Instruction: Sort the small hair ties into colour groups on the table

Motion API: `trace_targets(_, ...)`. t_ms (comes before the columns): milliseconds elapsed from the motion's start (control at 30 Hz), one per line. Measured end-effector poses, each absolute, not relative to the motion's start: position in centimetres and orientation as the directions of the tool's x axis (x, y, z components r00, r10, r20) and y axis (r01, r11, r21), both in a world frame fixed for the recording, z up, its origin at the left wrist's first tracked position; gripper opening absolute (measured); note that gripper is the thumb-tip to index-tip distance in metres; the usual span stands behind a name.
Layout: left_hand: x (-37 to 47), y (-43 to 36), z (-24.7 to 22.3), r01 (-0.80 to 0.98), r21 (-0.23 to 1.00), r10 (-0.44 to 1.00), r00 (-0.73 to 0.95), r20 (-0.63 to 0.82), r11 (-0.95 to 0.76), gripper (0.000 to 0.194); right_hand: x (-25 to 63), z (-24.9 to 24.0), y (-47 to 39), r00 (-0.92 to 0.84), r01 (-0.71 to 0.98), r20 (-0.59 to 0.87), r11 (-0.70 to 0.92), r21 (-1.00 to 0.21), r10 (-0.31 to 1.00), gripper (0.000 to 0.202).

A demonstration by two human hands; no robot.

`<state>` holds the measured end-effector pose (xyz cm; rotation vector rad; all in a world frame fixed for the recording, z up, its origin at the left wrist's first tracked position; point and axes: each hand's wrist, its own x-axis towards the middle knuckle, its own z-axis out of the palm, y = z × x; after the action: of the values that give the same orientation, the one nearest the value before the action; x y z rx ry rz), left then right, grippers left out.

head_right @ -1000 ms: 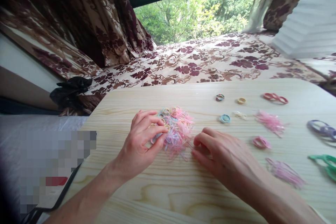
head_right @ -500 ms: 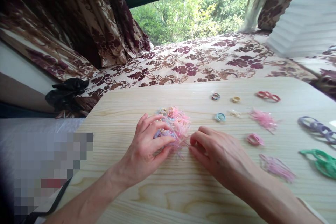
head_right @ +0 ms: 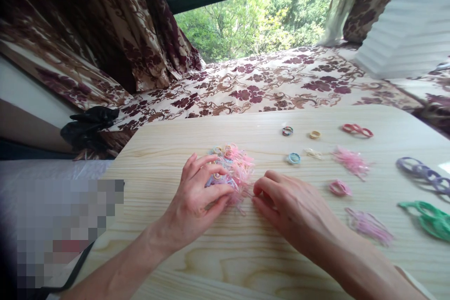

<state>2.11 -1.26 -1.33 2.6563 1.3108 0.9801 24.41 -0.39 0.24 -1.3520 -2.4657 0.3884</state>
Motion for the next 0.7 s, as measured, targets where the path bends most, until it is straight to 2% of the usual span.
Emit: trace_targets(700,2.22,-1.24,-1.22,0.714,0.271,0.725,0.462,0.511,-0.646,0.013,24.21,0.48,-0.39,-0.510,0.765,0.128,0.516,-0.386,0.851,0.023)
